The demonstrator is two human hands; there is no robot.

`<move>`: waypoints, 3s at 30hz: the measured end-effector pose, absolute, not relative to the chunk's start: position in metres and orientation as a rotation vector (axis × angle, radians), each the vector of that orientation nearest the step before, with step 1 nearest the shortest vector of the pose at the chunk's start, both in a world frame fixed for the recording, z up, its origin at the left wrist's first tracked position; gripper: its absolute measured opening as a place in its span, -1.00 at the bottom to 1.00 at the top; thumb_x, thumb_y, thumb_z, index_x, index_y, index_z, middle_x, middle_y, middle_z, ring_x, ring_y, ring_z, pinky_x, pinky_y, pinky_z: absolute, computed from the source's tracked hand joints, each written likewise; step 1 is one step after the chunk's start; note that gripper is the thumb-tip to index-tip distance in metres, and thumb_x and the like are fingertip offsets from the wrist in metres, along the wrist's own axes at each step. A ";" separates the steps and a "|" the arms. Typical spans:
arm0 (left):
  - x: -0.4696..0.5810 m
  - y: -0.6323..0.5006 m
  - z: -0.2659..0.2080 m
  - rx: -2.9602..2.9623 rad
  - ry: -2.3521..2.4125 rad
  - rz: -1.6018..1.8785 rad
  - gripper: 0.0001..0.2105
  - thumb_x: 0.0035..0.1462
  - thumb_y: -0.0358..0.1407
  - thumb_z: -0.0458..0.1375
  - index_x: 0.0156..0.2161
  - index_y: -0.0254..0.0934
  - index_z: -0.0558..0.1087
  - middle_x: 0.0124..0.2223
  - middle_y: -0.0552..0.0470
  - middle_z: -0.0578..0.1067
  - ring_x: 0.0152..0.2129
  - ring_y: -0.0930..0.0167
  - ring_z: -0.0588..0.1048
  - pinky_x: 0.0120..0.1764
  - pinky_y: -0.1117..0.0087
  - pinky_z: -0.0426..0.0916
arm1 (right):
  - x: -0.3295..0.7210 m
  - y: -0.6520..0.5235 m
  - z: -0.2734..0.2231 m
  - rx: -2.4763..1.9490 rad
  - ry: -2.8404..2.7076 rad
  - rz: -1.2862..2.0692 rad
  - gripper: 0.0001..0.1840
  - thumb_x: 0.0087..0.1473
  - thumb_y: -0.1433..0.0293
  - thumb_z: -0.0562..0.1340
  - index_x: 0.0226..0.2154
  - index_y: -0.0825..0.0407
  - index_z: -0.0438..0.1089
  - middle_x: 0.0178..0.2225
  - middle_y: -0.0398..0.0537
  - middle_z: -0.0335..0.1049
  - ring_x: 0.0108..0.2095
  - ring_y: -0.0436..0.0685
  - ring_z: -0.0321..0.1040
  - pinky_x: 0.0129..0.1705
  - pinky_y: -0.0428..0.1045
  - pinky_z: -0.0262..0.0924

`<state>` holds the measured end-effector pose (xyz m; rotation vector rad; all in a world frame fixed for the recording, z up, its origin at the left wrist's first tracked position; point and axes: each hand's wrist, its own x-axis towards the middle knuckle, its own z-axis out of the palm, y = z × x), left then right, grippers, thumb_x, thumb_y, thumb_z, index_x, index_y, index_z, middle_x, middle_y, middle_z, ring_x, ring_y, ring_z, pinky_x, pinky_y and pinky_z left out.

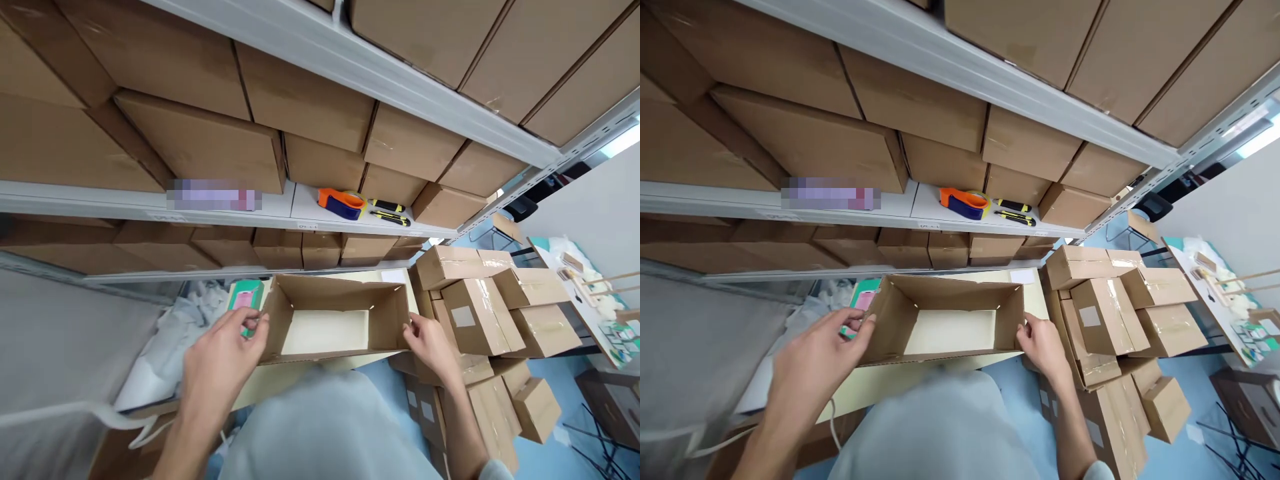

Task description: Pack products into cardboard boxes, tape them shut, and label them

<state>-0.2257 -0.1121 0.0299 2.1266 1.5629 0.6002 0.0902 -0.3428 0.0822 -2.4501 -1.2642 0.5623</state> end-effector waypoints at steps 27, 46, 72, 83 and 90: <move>-0.196 -0.143 0.005 2.118 1.575 0.323 -0.70 0.25 0.07 0.08 -0.13 -0.07 0.42 -0.39 0.06 0.59 -0.52 0.23 0.57 -0.44 0.29 0.24 | 0.081 -0.259 0.049 -2.566 -1.831 0.811 -0.34 0.47 0.37 0.12 0.49 0.34 0.20 -0.25 0.34 0.70 -0.22 0.38 0.69 -0.19 0.10 0.42; -0.275 -0.111 -0.026 1.712 1.124 0.252 -0.26 0.08 0.37 0.32 0.21 -0.02 0.71 0.25 -0.15 0.68 0.08 -0.04 0.71 0.03 0.12 0.66 | 0.163 -0.287 0.065 -2.065 -1.658 1.201 -0.49 0.42 0.01 0.34 0.23 -0.08 0.64 0.26 0.11 0.59 0.32 0.36 0.48 0.40 0.23 0.31; -0.242 -0.107 -0.043 2.243 1.045 0.546 -0.44 0.38 0.14 0.17 0.34 -0.06 0.48 0.52 -0.19 0.38 0.40 -0.05 0.44 0.36 -0.03 0.43 | 0.163 -0.315 -0.001 -2.227 -1.564 0.620 -0.17 0.45 0.08 0.30 0.63 -0.32 0.06 0.49 0.17 0.25 0.14 0.35 0.60 0.16 0.28 0.56; -0.211 -0.126 -0.069 1.678 1.289 0.837 -0.54 0.29 0.20 0.19 0.01 -0.11 0.60 0.21 -0.18 0.59 0.27 0.09 0.52 0.31 0.04 0.46 | 0.170 -0.307 -0.035 -1.798 -0.883 0.873 -0.29 0.17 -0.11 0.50 0.22 -0.06 0.62 0.19 0.15 0.57 -0.04 0.21 0.60 0.08 0.16 0.57; -0.212 -0.124 -0.059 1.563 1.297 0.783 -0.57 0.24 0.14 0.27 0.03 -0.09 0.62 0.20 -0.12 0.61 0.20 0.09 0.56 0.27 0.06 0.49 | 0.177 -0.302 -0.030 -1.772 -0.684 1.034 -0.23 -0.04 -0.07 0.62 0.10 -0.02 0.57 0.06 0.11 0.58 -0.11 0.16 0.57 0.07 0.14 0.54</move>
